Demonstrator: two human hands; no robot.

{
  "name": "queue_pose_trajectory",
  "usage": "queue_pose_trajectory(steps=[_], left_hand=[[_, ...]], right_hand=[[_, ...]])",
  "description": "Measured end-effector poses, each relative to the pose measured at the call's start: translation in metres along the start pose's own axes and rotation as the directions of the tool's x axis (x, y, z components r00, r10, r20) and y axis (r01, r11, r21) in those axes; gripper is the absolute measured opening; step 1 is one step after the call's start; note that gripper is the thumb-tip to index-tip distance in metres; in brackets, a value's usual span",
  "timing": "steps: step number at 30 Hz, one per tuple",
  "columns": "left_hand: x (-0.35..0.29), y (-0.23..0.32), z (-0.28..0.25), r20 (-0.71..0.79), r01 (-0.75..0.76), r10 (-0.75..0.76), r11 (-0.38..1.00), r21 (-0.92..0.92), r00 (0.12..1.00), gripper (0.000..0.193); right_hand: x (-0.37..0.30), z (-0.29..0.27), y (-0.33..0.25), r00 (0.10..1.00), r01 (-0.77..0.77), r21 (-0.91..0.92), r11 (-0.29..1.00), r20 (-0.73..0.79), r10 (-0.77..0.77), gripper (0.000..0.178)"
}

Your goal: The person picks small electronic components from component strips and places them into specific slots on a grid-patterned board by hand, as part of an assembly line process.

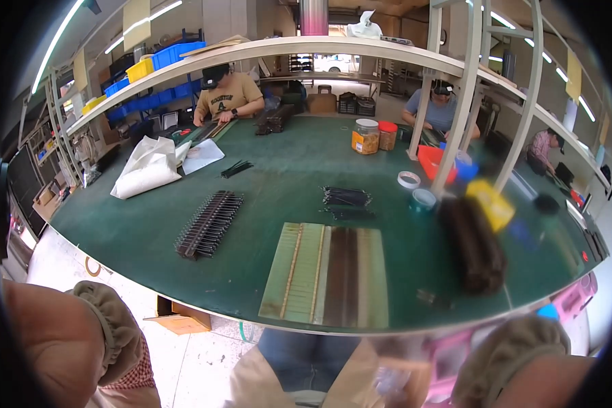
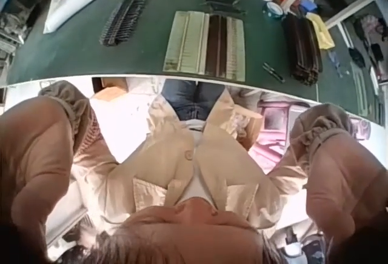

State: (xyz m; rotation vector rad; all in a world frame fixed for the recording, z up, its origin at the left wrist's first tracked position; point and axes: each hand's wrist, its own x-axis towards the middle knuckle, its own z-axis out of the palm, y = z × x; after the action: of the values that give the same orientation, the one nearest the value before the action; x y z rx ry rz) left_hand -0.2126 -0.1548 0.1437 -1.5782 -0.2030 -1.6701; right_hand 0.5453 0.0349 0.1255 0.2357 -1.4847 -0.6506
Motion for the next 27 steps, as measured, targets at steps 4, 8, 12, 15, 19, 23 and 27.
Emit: queue_pose_trajectory(steps=[4, 8, 12, 15, 19, 23, 27], left_hand=[[-0.009, -0.008, 0.043, -0.043, -0.012, 0.012, 1.0, 0.016, 0.999, 0.037], [-0.017, -0.018, 0.067, -0.088, 0.003, 0.0, 1.0, 0.029, 0.996, 0.038], [-0.012, -0.026, 0.085, -0.104, 0.028, -0.023, 0.998, 0.051, 0.994, 0.038], [-0.005, -0.029, 0.109, -0.075, 0.054, -0.05, 0.997, 0.059, 0.996, 0.038], [0.0, -0.045, 0.157, -0.029, 0.219, -0.219, 0.976, 0.012, 0.975, 0.038], [0.0, -0.06, 0.171, -0.012, 0.211, -0.211, 0.976, 0.044, 0.977, 0.039], [-0.031, -0.077, 0.183, 0.124, 0.344, -0.343, 0.939, 0.02, 0.931, 0.033]], right_hand=[[0.024, 0.091, 0.015, 1.0, -0.031, -0.052, 0.998, 0.005, 0.031, 0.036], [0.045, 0.151, 0.017, 0.997, -0.071, -0.103, 0.992, 0.031, 0.074, 0.033], [0.045, 0.162, 0.022, 0.988, -0.137, -0.146, 0.98, 0.047, 0.146, 0.03], [0.039, 0.192, 0.024, 0.971, -0.225, -0.186, 0.957, 0.044, 0.237, 0.029], [0.048, 0.167, 0.037, 0.892, -0.377, -0.31, 0.873, 0.131, 0.432, 0.027], [0.042, 0.271, 0.025, 0.859, -0.442, -0.347, 0.827, 0.1, 0.501, 0.025], [-0.014, 0.275, 0.008, 0.074, -0.643, -0.679, 0.354, 0.406, 0.911, 0.03]])
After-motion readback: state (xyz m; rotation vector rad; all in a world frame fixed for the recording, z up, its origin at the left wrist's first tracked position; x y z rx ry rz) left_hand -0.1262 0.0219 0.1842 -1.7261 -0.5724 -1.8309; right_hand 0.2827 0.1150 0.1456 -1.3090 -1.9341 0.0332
